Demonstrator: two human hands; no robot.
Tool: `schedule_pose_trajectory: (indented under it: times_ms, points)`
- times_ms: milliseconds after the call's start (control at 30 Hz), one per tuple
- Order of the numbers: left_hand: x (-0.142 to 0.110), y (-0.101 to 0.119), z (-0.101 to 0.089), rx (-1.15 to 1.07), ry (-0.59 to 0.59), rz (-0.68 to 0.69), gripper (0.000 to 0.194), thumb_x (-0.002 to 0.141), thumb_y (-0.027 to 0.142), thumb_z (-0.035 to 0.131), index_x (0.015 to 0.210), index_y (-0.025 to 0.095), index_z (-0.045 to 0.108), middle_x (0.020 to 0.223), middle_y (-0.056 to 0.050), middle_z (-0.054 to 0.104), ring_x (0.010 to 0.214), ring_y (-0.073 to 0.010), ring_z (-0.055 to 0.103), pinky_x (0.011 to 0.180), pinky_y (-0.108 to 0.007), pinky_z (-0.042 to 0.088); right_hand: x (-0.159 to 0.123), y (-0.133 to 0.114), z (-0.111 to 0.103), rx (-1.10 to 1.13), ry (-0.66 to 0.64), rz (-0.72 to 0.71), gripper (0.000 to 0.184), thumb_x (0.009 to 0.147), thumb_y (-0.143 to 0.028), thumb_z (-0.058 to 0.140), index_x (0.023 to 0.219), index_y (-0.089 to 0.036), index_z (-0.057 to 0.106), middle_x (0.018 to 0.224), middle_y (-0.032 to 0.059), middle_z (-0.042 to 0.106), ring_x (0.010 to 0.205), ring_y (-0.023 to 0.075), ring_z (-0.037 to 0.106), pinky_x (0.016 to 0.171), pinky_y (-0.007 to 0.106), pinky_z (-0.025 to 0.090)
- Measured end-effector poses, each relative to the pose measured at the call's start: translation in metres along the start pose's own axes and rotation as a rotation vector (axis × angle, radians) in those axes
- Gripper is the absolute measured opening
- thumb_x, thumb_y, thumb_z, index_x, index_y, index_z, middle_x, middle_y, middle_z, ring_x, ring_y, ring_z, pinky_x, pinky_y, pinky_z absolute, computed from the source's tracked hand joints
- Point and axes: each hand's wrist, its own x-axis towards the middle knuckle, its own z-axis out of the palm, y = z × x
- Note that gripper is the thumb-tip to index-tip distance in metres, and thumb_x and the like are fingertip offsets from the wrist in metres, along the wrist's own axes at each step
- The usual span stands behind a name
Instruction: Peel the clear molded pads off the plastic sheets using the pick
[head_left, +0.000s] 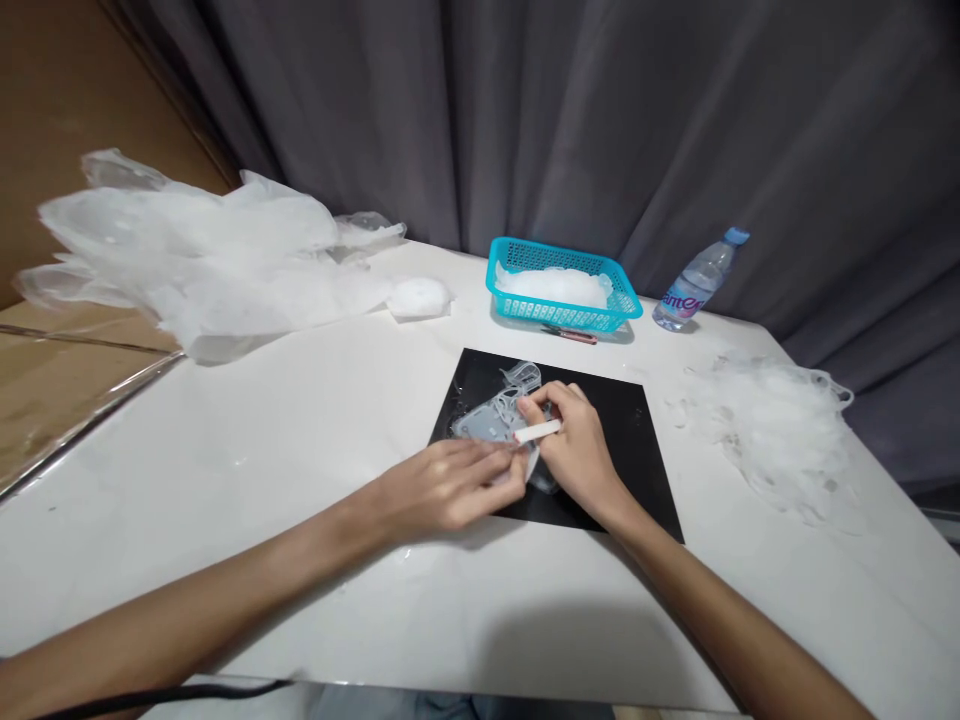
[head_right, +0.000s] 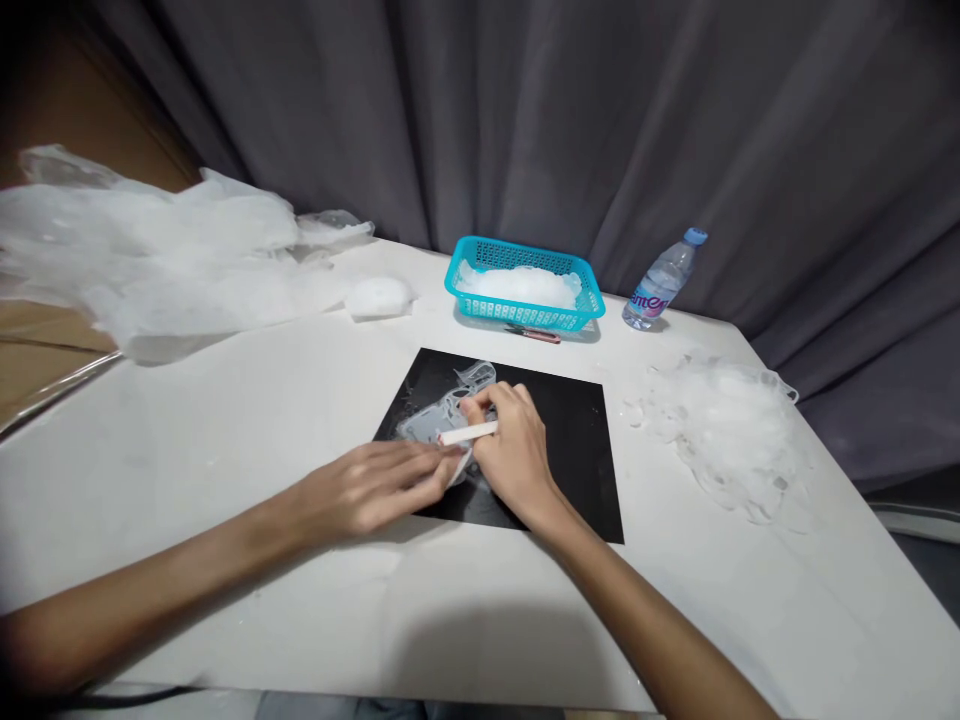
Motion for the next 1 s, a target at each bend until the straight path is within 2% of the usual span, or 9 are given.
schedule_pose_trajectory:
  times_ms: [100,167,233,367,433,567,633,800,1000]
  points:
    - [0.002,0.014,0.003,-0.158,0.009,-0.101,0.014,0.098,0.025,0.062,0.097,0.024,0.076,0.092,-0.010,0.079,0.095,-0.0272,0.077,0.094,-0.039,0.061,0.010,0.018,-0.003,-0.164,0.106,0.036,0.026,0.099,-0.036,0.059,0.076,-0.024,0.059,0.087,0.0062,0.070,0.090,0.0262,0.057,0.080,0.038,0.041]
    - [0.007,0.017,0.004,-0.312,0.106,-0.270,0.013,0.099,0.032,0.065,0.094,0.022,0.072,0.081,-0.005,0.076,0.080,-0.0226,0.075,0.083,-0.034,0.063,0.016,0.029,-0.011,-0.191,0.117,0.048,0.026,0.100,-0.039,0.060,0.079,-0.024,0.060,0.089,0.0069,0.070,0.092,0.0271,0.058,0.083,0.040,0.042]
    - [0.013,0.015,0.003,-0.543,0.193,-0.437,0.020,0.100,0.040,0.065,0.095,0.020,0.068,0.083,-0.003,0.075,0.076,-0.0189,0.074,0.079,-0.030,0.062,0.017,0.035,-0.019,-0.169,0.144,0.021,0.024,0.100,-0.044,0.060,0.088,-0.023,0.063,0.094,0.0074,0.069,0.094,0.0269,0.059,0.086,0.041,0.044]
    - [0.023,0.002,-0.002,-1.026,0.223,-0.562,0.026,0.098,0.042,0.070,0.103,0.017,0.065,0.100,-0.008,0.078,0.089,-0.0218,0.077,0.091,-0.036,0.061,0.010,0.022,-0.033,-0.082,0.259,-0.098,0.024,0.102,-0.045,0.057,0.107,-0.023,0.064,0.105,0.0087,0.065,0.092,0.0244,0.060,0.082,0.039,0.047]
    - [0.024,-0.002,-0.004,-1.126,0.242,-0.587,0.025,0.097,0.040,0.072,0.103,0.016,0.066,0.104,-0.010,0.078,0.093,-0.0224,0.078,0.095,-0.036,0.060,0.003,0.011,-0.036,-0.065,0.208,-0.178,0.020,0.104,-0.042,0.056,0.107,-0.024,0.065,0.101,0.0075,0.065,0.089,0.0238,0.058,0.081,0.039,0.047]
    - [0.023,-0.001,-0.004,-1.209,0.259,-0.590,0.025,0.096,0.038,0.073,0.105,0.015,0.067,0.104,-0.011,0.077,0.094,-0.0237,0.077,0.093,-0.037,0.060,-0.006,-0.001,-0.036,0.009,-0.061,-0.256,0.014,0.103,-0.036,0.060,0.105,-0.025,0.069,0.092,0.0046,0.068,0.088,0.0234,0.055,0.081,0.039,0.045]
    - [0.022,0.000,-0.004,-1.209,0.253,-0.584,0.025,0.096,0.038,0.073,0.106,0.015,0.068,0.107,-0.011,0.076,0.095,-0.0240,0.076,0.090,-0.037,0.061,-0.008,-0.001,-0.033,0.071,-0.128,-0.234,0.010,0.101,-0.034,0.064,0.102,-0.026,0.071,0.091,0.0036,0.068,0.088,0.0231,0.054,0.080,0.039,0.045]
    - [0.022,0.002,-0.006,-1.121,0.260,-0.595,0.028,0.096,0.041,0.072,0.108,0.016,0.071,0.103,-0.009,0.074,0.091,-0.0205,0.073,0.087,-0.033,0.058,-0.007,0.001,-0.032,0.201,-0.135,-0.175,0.006,0.097,-0.030,0.070,0.093,-0.026,0.071,0.086,0.0021,0.068,0.081,0.0213,0.052,0.077,0.037,0.045]
    - [0.020,-0.001,-0.009,-1.029,0.255,-0.528,0.026,0.098,0.043,0.071,0.108,0.020,0.078,0.106,-0.006,0.073,0.100,-0.0183,0.069,0.089,-0.027,0.054,-0.008,0.000,-0.035,0.221,-0.113,-0.227,0.005,0.098,-0.028,0.069,0.095,-0.025,0.072,0.087,0.0034,0.069,0.082,0.0213,0.054,0.075,0.037,0.046]
